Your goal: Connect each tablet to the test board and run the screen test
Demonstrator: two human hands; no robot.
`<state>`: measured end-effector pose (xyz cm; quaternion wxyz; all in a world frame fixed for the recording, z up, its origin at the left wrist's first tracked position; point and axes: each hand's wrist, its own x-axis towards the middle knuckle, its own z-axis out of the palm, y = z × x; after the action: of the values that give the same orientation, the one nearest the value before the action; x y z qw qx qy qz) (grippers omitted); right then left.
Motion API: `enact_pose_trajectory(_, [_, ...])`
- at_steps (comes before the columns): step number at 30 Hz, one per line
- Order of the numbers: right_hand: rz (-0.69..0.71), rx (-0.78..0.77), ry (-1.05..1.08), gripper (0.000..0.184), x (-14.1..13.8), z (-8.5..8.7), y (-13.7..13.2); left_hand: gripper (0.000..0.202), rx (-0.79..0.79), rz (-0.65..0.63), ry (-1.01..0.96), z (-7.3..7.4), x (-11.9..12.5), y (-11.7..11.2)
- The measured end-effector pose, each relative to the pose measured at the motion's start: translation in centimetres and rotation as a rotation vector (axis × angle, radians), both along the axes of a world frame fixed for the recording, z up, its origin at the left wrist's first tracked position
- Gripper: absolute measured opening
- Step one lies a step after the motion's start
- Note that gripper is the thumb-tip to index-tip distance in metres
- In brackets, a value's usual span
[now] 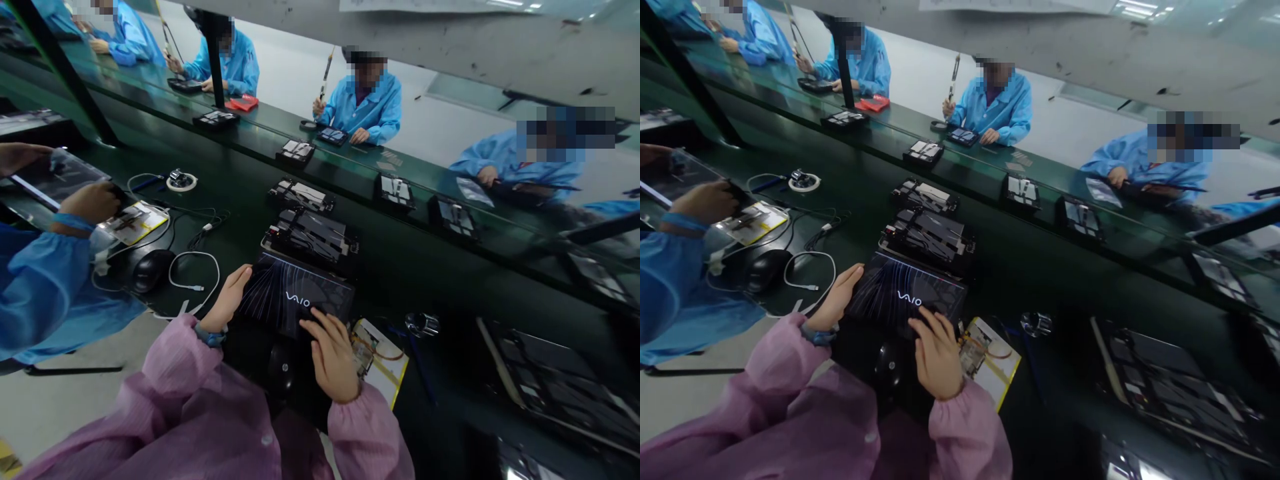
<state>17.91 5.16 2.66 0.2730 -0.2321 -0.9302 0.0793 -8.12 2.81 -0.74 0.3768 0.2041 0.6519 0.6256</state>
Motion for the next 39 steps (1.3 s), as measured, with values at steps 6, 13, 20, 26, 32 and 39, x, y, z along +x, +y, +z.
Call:
enact_pose_trajectory(6, [0.071, -0.007, -0.121, 0.042, -0.8, -0.5, -0.8, 0.033, -0.014, 0.014, 0.023, -0.4, -0.1, -0.2])
enact_pose_trajectory(13, [-0.411, -0.022, 0.125, 0.047, 0.4, -0.6, 1.3, 0.027, -0.067, 0.039, 0.025, -0.2, -0.1, -0.4])
enact_pose_trajectory(20, [-0.259, -0.057, 0.165, 0.041, 1.5, -1.4, -1.1, 0.025, -0.072, 0.052, 0.009, 0.1, 0.0, -0.2])
enact_pose_trajectory(26, [-0.001, -0.119, -0.066, 0.039, -1.3, -1.2, -2.2, 0.03, -0.038, 0.019, -0.002, 0.1, -0.1, -0.1])
enact_pose_trajectory(32, [-0.257, -0.076, 0.017, 0.05, -3.4, 0.8, 2.6, 0.031, 0.005, -0.007, 0.014, 0.2, -0.1, -0.1])
enact_pose_trajectory(39, [-0.13, -0.102, -0.07, 0.045, -3.7, 0.6, 0.3, 0.026, -0.038, 0.013, -0.002, 0.5, 0.2, 0.0])
